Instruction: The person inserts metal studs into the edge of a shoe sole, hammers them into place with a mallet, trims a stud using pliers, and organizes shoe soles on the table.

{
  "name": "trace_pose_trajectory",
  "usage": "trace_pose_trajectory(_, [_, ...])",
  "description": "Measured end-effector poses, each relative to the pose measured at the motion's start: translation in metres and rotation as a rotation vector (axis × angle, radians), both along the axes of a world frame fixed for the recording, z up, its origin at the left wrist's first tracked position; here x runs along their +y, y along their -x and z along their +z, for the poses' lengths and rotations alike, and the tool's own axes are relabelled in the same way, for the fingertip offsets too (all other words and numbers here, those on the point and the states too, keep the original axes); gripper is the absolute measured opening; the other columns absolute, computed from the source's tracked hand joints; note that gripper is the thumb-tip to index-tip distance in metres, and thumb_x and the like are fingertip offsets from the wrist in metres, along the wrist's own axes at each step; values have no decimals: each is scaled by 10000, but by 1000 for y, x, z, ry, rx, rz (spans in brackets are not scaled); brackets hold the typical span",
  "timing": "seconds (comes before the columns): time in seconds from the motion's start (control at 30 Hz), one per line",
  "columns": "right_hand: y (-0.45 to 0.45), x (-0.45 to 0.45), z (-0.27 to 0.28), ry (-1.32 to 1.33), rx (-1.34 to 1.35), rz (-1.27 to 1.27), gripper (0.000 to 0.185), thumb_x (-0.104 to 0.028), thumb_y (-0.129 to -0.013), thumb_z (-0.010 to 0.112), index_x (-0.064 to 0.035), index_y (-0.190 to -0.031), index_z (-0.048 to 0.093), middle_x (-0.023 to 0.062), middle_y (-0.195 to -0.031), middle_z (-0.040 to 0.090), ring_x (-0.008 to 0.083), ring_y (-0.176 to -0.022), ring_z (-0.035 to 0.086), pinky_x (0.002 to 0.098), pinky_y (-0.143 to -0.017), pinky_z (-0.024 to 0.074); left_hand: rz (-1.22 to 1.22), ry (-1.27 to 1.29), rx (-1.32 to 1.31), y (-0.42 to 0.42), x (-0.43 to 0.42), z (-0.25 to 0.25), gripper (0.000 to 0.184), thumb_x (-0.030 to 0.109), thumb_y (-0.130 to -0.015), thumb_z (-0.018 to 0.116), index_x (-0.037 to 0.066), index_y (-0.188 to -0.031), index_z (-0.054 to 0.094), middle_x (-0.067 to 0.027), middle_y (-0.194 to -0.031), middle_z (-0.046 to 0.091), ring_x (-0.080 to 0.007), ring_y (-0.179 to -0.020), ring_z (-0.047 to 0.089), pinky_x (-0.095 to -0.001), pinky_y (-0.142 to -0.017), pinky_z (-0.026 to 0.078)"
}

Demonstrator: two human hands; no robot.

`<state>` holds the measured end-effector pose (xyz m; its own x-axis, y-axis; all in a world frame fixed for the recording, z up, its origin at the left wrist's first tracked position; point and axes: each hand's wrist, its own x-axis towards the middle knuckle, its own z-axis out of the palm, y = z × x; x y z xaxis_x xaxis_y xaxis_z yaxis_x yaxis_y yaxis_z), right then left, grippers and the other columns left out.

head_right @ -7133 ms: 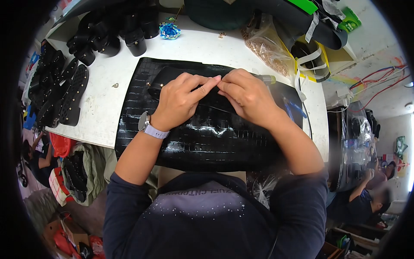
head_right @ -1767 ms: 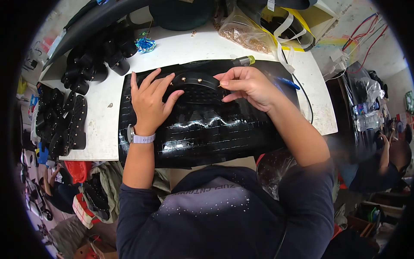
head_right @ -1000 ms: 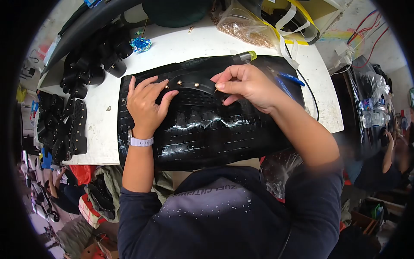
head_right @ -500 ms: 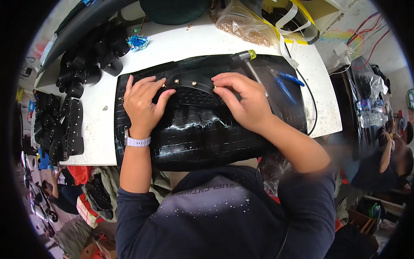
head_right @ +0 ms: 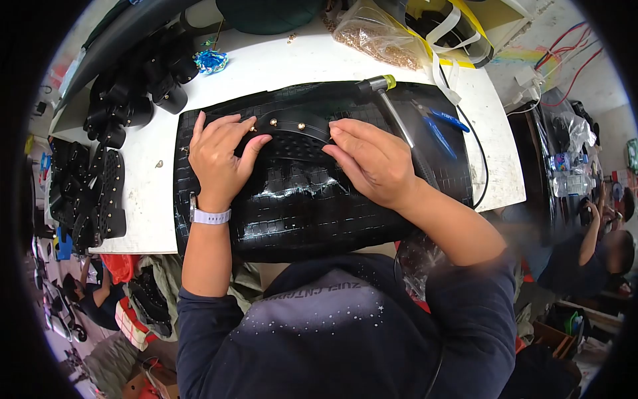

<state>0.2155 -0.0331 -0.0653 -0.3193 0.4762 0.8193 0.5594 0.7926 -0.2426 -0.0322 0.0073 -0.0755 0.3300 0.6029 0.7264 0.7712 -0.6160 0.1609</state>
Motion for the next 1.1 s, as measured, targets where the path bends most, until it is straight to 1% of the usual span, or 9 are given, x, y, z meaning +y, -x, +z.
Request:
trace_pose_trajectory(0.07, [1,0,0,-22,0,1,301,21,-687,778,53,-958,652,176,-936,665,275,-766,681,310,-649,570,-1,1,-1,0,0,0,269,287,-698,791,101,-883,730,-26,-802,696,-201,-882,657,-497,-999,388])
trace_pose_trajectory(0.17, [0,-1,1,9,-15,7,316,70,-695,764,58,-982,633,209,-931,667,281,-799,688,305,-682,565,-3,2,0,0,1,0,269,286,-698,791,100,-882,731,-26,-798,696,-201,-876,658,-495,-998,390])
trace_pose_trajectory(0.37, [1,-2,2,-17,-76,-7,327,80,-697,755,54,-999,635,212,-940,663,286,-801,685,303,-685,563,-5,-2,-1,-1,0,1,272,285,-694,793,99,-883,731,-23,-783,694,-199,-868,661,-491,-996,394])
trace_pose_trajectory(0.47, [0,0,1,-44,-95,-20,349,39,-679,773,60,-1000,640,182,-943,654,280,-775,673,313,-638,569,-4,-5,3,0,0,1,276,288,-691,794,100,-884,731,-21,-779,693,-195,-868,661,-486,-995,395])
trace_pose_trajectory(0.93, [1,-2,-1,-75,-146,-58,309,41,-688,761,77,-972,645,183,-960,652,272,-784,671,309,-644,570,-4,-3,-2,0,1,-1,282,296,-691,793,102,-886,732,-22,-776,692,-194,-862,662,-471,-981,408])
trace_pose_trajectory(1.03, [2,-3,1,-71,-156,-54,301,47,-687,753,80,-965,643,190,-962,652,279,-797,669,314,-651,570,-8,-47,-23,-1,4,-4,305,347,-679,788,92,-834,724,-18,-722,669,-190,-838,650,-494,-949,424])
trace_pose_trajectory(1.1, [3,-3,2,-68,-163,-53,295,52,-686,748,82,-959,641,196,-960,653,286,-804,667,319,-657,570,-9,-45,-24,-1,3,-3,303,347,-680,787,92,-832,725,-20,-723,671,-191,-836,652,-493,-947,426])
